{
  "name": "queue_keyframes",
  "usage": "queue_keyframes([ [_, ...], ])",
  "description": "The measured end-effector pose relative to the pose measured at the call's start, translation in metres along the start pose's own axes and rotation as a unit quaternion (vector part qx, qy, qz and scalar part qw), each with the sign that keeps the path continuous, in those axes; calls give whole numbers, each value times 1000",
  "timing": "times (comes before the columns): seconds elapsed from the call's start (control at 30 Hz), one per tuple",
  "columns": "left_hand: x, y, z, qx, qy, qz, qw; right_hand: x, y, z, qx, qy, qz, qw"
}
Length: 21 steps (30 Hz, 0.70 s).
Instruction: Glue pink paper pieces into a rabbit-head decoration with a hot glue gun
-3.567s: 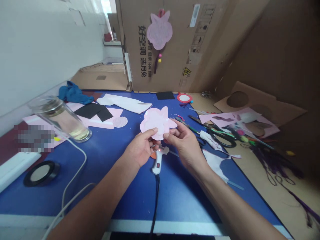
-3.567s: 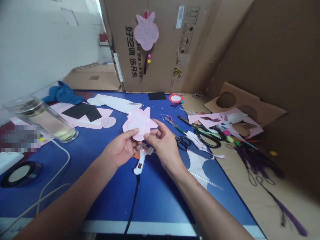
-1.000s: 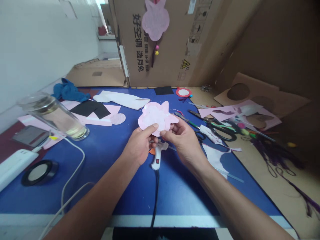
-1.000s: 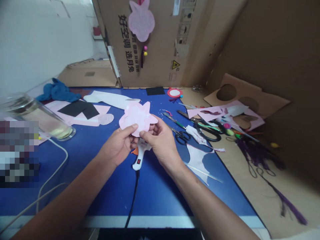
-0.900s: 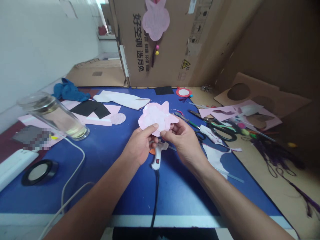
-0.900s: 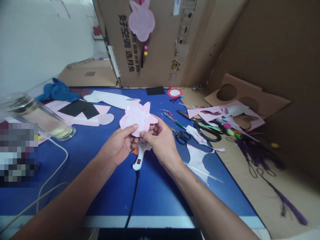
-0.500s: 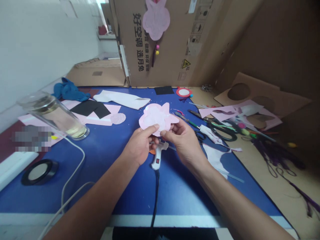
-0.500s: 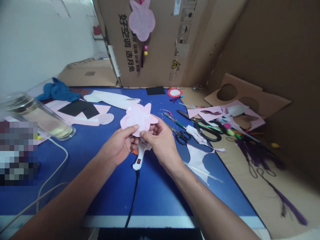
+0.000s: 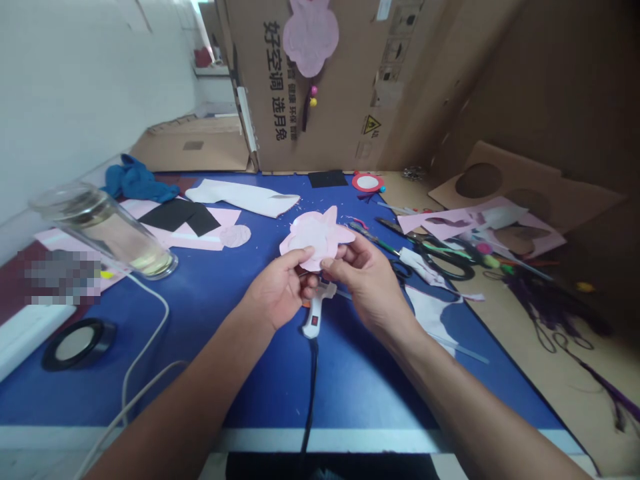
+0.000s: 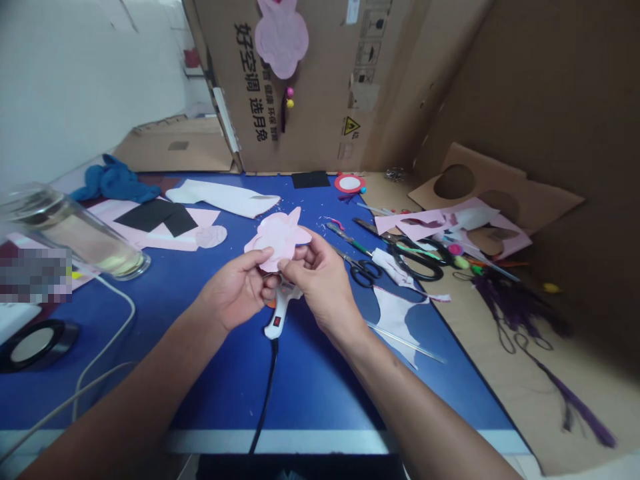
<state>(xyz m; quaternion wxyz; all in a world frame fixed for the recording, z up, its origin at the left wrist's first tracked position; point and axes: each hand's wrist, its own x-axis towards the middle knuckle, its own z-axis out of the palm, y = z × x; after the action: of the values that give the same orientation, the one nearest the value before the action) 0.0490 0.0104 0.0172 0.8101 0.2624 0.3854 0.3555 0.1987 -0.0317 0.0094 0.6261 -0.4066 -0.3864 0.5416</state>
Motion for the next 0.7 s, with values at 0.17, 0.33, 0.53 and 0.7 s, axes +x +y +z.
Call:
queue_keyframes([
  [0.17,1,-1,-1,2,10,48,999,1,1,-1,3,0,-4,1000],
  [0.33,2,-5,-4,38,13,121,992,1,0,-2,-2,0,-4,1000],
  [0.53,3,-6,-4,56,22,149,987,2,1,-3,11,24,-4,1000],
  [0.7,4,-6,-3,42,23,146,988,3,2,-5,16,32,-5,999],
])
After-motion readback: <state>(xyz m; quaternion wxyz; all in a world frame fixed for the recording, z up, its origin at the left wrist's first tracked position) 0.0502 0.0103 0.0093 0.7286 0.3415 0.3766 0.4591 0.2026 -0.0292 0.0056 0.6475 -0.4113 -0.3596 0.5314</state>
